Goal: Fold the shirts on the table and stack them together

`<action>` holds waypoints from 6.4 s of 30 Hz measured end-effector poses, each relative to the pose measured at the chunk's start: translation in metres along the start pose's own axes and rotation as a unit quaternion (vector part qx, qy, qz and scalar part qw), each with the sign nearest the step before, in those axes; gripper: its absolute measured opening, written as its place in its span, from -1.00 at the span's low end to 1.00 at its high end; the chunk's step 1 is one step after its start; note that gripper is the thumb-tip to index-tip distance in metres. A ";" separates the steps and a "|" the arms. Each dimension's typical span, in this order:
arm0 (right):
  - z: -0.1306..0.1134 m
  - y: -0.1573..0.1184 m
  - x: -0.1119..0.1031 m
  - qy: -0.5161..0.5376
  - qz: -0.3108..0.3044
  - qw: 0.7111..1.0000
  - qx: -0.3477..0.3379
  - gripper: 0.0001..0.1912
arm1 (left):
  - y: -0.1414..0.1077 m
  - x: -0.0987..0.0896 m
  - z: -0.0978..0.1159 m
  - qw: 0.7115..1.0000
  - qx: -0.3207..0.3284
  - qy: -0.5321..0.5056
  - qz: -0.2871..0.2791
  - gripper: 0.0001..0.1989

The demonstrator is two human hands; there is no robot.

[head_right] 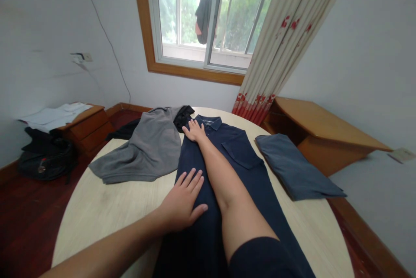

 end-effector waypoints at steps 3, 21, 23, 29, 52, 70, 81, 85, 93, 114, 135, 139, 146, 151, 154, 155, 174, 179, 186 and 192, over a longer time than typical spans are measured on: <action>-0.012 -0.040 -0.010 0.011 0.039 0.998 -0.057 -0.25 | 0.000 -0.001 0.000 1.000 0.000 0.005 0.010 -0.19; 0.015 -0.014 0.010 -0.024 0.014 1.000 -0.007 -0.18 | 0.002 0.000 -0.001 1.000 -0.004 -0.018 -0.013 -0.18; 0.021 0.001 0.012 -0.027 0.011 1.000 0.006 -0.17 | 0.003 0.000 -0.003 1.000 -0.007 -0.020 -0.007 -0.18; 0.035 0.034 0.016 -0.033 0.012 0.999 0.028 -0.19 | 0.005 -0.001 -0.010 1.000 -0.013 -0.010 0.000 -0.19; -0.039 -0.220 -0.041 0.024 -0.013 0.985 -0.170 -0.29 | 0.010 -0.062 -0.065 0.977 -0.085 -0.099 0.167 -0.61; -0.074 -0.400 -0.099 0.185 -0.045 0.971 -0.142 -0.29 | 0.003 -0.039 -0.068 0.991 -0.028 -0.032 0.125 -0.62; 0.133 -0.392 -0.138 0.013 0.118 0.966 0.232 -0.39 | -0.005 -0.030 -0.004 0.986 0.089 -0.121 0.070 -0.68; 0.132 -0.396 -0.150 0.112 0.101 0.944 0.292 -0.31 | -0.006 -0.029 -0.006 0.986 0.090 -0.119 0.067 -0.69; 0.131 -0.395 -0.157 0.211 0.039 0.916 0.340 -0.45 | -0.007 -0.031 -0.008 0.986 0.094 -0.126 0.064 -0.66; 0.104 -0.389 -0.167 0.259 0.154 0.938 0.170 -0.75 | -0.009 -0.031 0.008 0.982 0.125 -0.124 0.065 -0.68; 0.176 -0.201 -0.129 0.111 0.106 0.965 0.214 -0.46 | -0.026 -0.012 0.099 0.962 0.252 -0.100 0.002 -0.83; 0.187 -0.174 -0.114 0.066 0.099 0.967 0.227 -0.38 | -0.026 -0.012 0.102 0.956 0.274 -0.104 0.015 -0.80; 0.166 -0.148 -0.108 -0.003 0.142 0.978 0.150 -0.34 | -0.027 -0.031 0.108 0.943 0.296 -0.127 0.079 -0.83; 0.118 -0.142 -0.098 -0.005 0.164 0.985 0.044 -0.32 | -0.032 -0.029 0.111 0.921 0.341 -0.167 0.087 -0.87; 0.099 -0.141 -0.085 0.001 0.131 0.991 0.016 -0.29 | -0.034 -0.024 0.111 0.922 0.346 -0.165 0.059 -0.87; 0.095 -0.141 -0.081 0.002 0.117 0.993 0.010 -0.28 | -0.034 -0.024 0.111 0.924 0.345 -0.156 0.053 -0.87; 0.094 -0.160 -0.054 0.062 0.071 0.996 -0.005 -0.03 | -0.046 -0.023 0.122 0.897 0.390 -0.210 0.007 -0.83; 0.097 -0.169 -0.056 0.019 0.067 0.998 -0.007 -0.12 | -0.050 -0.018 0.123 0.892 0.380 -0.245 -0.003 -0.81; 0.088 -0.209 -0.064 -0.014 0.029 0.999 -0.021 -0.14 | -0.047 -0.021 0.120 0.882 0.323 -0.338 -0.049 -0.81; 0.067 -0.283 -0.074 0.009 0.012 0.998 -0.068 -0.20 | -0.021 -0.039 0.081 0.931 0.162 -0.320 0.072 -0.79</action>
Point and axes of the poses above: each hand's wrist, its own y-axis towards the middle knuckle, its own x-axis out of the palm, z = x × y, the point moved 5 cm from there along y, towards the middle knuckle, and after that the axes turned 15 degrees about z, right-handed, at the moved point
